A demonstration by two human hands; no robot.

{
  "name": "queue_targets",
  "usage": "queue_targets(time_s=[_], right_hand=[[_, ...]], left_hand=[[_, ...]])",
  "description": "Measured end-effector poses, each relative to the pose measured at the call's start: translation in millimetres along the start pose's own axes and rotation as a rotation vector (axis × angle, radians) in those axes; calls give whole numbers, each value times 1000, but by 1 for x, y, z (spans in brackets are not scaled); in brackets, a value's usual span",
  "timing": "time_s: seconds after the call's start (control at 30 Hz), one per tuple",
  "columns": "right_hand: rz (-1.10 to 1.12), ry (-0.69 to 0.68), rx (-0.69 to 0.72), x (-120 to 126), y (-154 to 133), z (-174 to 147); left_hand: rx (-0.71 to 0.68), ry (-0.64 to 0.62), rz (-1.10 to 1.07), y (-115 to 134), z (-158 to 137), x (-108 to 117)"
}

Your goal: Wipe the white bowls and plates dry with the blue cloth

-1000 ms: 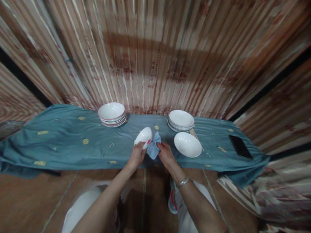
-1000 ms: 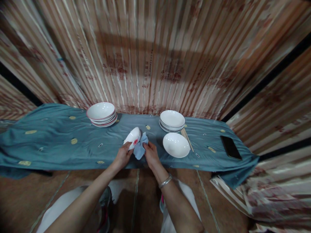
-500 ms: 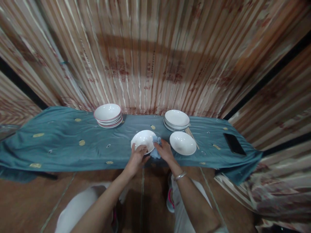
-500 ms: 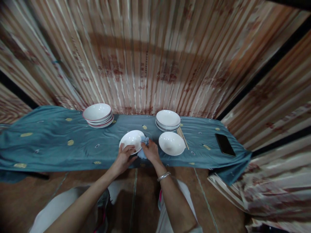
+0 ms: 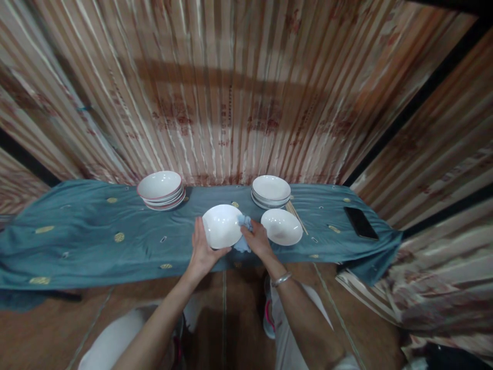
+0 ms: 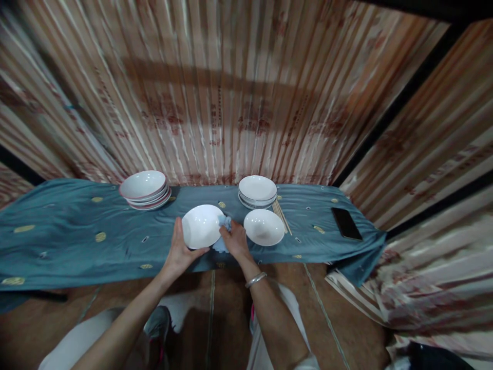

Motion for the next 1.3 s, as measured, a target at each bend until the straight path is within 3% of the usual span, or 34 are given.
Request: queue_targets(time_s=[0.27,0.53,0.67,0.93,1.3], right_hand=[[50,150,-30,70,8,1],[-75,315,-133,152,51,-7],[-165,394,-219,180,76,-15],[-372,316,-337,186,105,-14],[-523,243,-309,179,101,-12]], left_hand=[[-83,-25,-120,42,-3,-23],[-128,-140,-276,80,-8,-94],[-134,-197,-327,94,-10,-128],[-103,-213,-319,85,-8,-164],[-143,-220,-300,74,-14,-179]])
Point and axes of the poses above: each hand's wrist, its own z-axis towards the middle knuckle, its own x-axis out of the back of the hand, y = z × x, the point moved 9 cm from there along z, towards the middle knuckle, and after that the axes turned 5 degrees about x, right-handed, at the moved point
